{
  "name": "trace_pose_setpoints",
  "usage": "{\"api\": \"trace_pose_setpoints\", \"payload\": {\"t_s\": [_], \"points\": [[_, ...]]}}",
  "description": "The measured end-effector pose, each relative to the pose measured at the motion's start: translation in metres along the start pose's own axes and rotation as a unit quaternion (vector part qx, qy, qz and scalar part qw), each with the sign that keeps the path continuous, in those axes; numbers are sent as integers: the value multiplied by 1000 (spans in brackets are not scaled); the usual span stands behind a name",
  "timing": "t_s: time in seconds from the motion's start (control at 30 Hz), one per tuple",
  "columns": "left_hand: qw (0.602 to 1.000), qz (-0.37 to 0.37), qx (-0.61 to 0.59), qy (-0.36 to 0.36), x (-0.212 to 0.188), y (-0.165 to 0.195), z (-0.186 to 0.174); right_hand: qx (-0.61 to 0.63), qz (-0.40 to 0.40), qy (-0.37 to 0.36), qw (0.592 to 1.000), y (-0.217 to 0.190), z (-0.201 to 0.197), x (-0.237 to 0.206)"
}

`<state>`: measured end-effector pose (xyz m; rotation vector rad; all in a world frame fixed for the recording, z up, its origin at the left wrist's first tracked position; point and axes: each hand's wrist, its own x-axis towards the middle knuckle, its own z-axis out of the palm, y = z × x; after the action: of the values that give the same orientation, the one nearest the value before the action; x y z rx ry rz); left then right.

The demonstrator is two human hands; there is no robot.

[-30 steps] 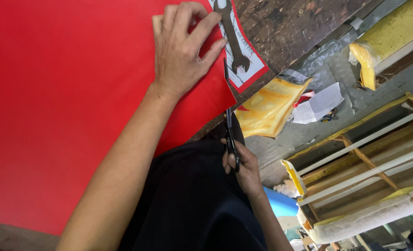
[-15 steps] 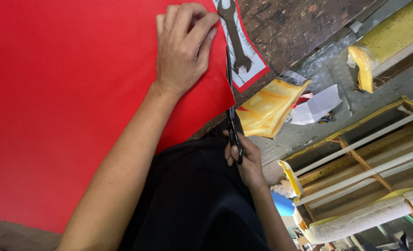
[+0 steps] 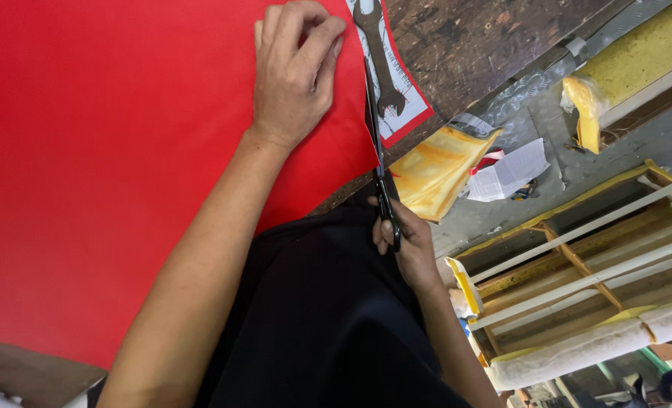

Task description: The person places a newspaper template on a red fabric sheet, smooths it, and uses a wrench to hold it in place. They then use scissors to cut the fabric along the template's edge, producing a shaped piece of red fabric.

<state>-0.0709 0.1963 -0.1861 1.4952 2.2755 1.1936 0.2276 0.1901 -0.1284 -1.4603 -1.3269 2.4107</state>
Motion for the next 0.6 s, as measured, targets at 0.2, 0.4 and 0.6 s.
{"api": "trace_pose_setpoints", "payload": {"t_s": [0.2,0.4,0.6], "points": [[1000,3,-4,7,1,1,-2,-36,26,-6,999,-13,-12,5],[1000,-21,-13,-2,4,5,-3,-58,56,-5,997,-25,-25,11],[997,-8,60,46,12,-9,-8,-73,38,-32,996,-37,-35,20]]}}
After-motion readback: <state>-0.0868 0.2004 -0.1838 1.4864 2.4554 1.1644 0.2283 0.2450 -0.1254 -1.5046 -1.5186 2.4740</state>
